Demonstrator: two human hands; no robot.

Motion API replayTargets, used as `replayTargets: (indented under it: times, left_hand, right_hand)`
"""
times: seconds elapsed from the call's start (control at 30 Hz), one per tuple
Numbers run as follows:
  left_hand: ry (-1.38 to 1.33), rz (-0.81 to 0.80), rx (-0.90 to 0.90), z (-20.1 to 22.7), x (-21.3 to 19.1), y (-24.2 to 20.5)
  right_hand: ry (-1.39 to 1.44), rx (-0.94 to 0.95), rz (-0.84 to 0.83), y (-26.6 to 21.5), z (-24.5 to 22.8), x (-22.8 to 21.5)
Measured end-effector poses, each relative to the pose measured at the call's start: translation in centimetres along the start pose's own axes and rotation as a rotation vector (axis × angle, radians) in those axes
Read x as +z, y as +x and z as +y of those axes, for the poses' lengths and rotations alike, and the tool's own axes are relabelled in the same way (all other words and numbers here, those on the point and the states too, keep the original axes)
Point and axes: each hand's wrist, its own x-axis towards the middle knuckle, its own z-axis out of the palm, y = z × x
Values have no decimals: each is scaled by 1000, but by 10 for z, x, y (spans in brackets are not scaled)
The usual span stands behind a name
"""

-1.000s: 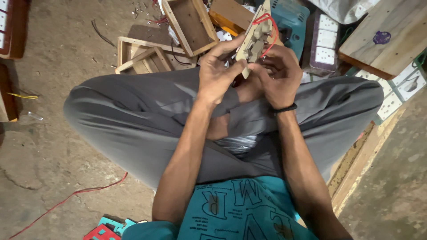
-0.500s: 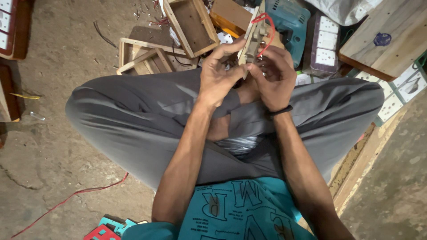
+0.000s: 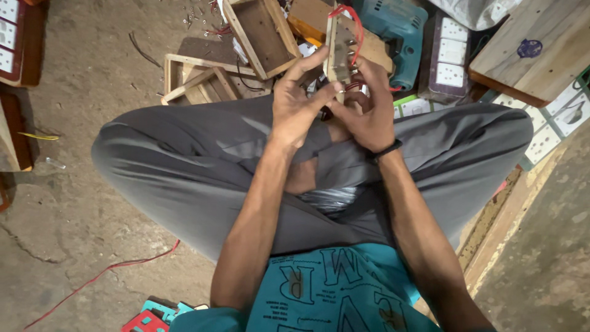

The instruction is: The person sits on the floor and assembles electrical socket units into wooden frames. They use a power drill to secure the sockets and a screwdriver to connect internal wires. The person handles multiple wooden frames, socket plates, and wiring components.

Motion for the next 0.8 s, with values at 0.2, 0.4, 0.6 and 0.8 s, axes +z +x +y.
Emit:
replayTargets:
  times: [0.2, 0.4, 0.6, 0.8]
  left_hand:
    - [-18, -23, -33, -1, 1, 0]
    - [218, 20, 80, 3, 13, -3]
    - [324, 65, 42, 32, 38, -10]
    - [943, 183, 619, 72, 40, -3]
  right_hand:
    - [294, -45, 40, -3, 21, -3]
    - [575, 141, 4, -1, 27, -15]
    - [1180, 475, -71, -4, 23, -31]
    - [1584, 493, -84, -7, 35, -31]
